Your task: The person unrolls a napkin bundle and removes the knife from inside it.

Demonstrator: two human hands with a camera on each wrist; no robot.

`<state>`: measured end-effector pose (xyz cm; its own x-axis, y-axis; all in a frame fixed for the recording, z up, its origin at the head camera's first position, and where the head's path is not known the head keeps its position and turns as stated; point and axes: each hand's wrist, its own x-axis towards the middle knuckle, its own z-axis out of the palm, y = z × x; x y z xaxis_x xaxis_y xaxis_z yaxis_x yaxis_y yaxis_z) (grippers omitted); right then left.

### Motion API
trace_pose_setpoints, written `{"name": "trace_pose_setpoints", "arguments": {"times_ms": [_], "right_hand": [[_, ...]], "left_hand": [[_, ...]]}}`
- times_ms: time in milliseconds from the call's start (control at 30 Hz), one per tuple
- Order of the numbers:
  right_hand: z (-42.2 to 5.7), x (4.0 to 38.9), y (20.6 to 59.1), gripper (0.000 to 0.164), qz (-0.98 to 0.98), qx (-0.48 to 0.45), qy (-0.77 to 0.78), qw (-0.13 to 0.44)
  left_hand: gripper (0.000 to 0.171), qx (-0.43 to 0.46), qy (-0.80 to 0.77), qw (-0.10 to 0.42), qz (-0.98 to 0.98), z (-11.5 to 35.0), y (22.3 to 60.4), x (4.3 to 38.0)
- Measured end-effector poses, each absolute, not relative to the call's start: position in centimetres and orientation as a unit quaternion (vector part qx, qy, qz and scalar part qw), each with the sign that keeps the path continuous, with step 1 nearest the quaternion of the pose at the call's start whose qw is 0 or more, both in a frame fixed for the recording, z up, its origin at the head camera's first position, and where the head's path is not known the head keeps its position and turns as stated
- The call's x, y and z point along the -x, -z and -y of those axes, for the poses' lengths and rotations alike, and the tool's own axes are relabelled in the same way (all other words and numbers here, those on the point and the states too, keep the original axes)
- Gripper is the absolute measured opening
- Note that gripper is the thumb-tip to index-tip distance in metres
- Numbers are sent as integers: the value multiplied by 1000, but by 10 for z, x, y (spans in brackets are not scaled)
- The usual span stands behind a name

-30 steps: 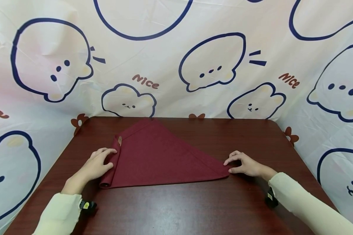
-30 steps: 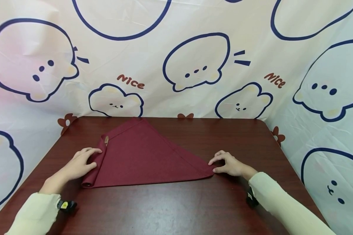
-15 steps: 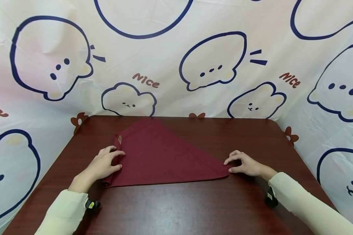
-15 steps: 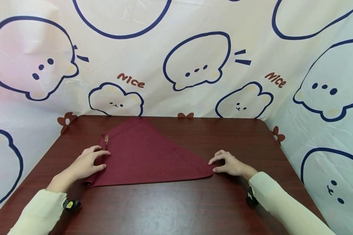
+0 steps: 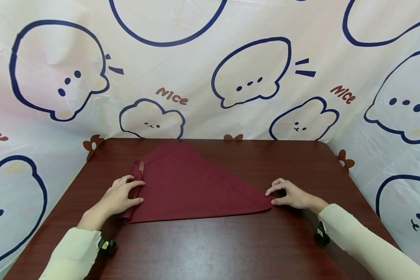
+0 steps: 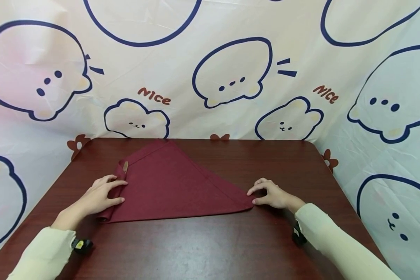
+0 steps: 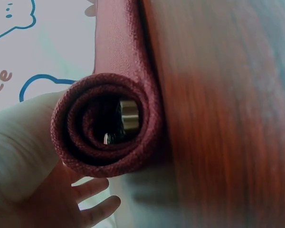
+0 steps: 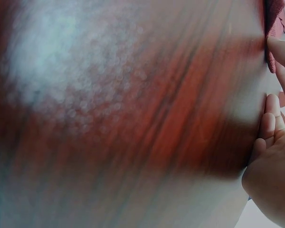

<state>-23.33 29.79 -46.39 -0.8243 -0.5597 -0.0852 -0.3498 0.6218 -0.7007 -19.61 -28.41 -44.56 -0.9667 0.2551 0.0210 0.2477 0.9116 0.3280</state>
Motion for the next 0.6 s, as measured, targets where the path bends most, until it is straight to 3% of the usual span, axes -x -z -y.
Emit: {"name": "trace_pose_setpoints", "arguments": {"times_ms": [600], "right_hand": [[-298,234,464,22,-889,255,351,149]], "left_hand": [[46,-119,-179,-2,-977,295,445,195]]}}
